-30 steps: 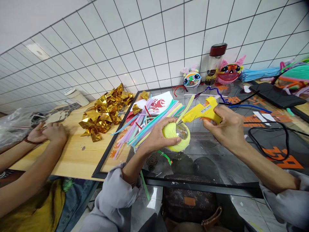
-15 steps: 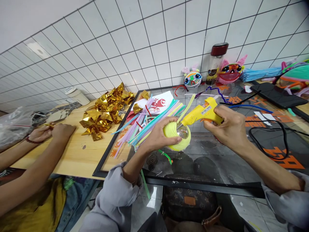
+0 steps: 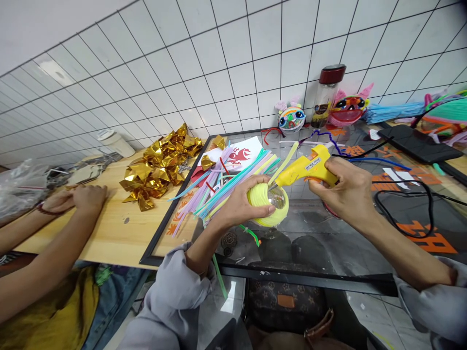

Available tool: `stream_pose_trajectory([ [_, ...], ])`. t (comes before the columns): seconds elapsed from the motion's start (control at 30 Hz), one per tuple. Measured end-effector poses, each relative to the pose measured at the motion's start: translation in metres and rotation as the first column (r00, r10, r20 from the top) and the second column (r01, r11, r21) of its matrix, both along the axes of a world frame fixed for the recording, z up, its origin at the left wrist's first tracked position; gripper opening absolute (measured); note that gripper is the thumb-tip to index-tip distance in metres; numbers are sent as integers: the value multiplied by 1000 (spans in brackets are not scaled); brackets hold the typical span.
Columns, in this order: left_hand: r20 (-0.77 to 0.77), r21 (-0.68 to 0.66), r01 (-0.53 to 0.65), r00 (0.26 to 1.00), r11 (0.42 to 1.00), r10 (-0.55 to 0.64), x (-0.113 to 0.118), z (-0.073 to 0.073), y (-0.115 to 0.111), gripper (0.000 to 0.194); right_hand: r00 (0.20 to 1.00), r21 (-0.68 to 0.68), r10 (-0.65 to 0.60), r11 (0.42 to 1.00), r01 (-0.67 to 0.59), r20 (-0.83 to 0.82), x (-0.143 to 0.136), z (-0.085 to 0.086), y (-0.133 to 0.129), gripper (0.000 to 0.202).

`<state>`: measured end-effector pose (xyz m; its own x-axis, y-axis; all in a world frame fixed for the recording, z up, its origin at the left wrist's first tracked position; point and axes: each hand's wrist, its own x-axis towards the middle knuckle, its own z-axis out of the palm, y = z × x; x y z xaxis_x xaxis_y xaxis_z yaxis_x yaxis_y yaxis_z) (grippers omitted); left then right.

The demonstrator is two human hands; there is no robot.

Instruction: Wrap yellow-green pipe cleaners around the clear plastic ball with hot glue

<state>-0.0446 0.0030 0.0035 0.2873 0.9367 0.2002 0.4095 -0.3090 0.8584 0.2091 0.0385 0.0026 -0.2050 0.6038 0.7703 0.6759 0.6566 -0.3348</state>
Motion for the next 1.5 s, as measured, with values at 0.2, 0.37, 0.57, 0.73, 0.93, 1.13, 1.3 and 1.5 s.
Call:
stream_pose_trajectory([
  [0.2, -5, 5, 8, 1000, 1000, -8, 1, 0, -1, 65, 999, 13, -39, 999, 39, -17, -1, -3, 2, 39],
  [0.37, -12, 4, 3, 1000, 1000, -3, 1, 1, -1, 64, 999, 3, -47, 999, 47, -23, -1, -5, 2, 39],
  [0.57, 0, 12, 11, 1000, 1000, -11, 0, 1, -1, 62, 999, 3, -50, 999, 50, -20, -1, -5, 2, 38],
  [0.73, -4, 3, 13, 1000, 1000, -13, 0, 0, 0, 65, 999, 22, -42, 999, 42, -3, 0, -5, 3, 39],
  [0.93, 1, 7, 12, 1000, 1000, -12, 0, -1, 1, 66, 1000, 34, 14, 999, -14, 1, 1, -2, 3, 37],
  [1.13, 11, 5, 17, 1000, 1000, -17, -1, 0, 1, 65, 995, 30, 99, 995, -99, 2, 2, 0, 0, 31],
  [1.3, -10, 2, 13, 1000, 1000, -13, 0, 1, -1, 65, 991, 47, 134, 990, -135, 22, 2, 2, -1, 30],
  [1.5, -4, 8, 15, 1000, 1000, -15, 0, 0, 0, 64, 998, 47, 49, 998, -51, 31, 5, 1, 2, 35],
])
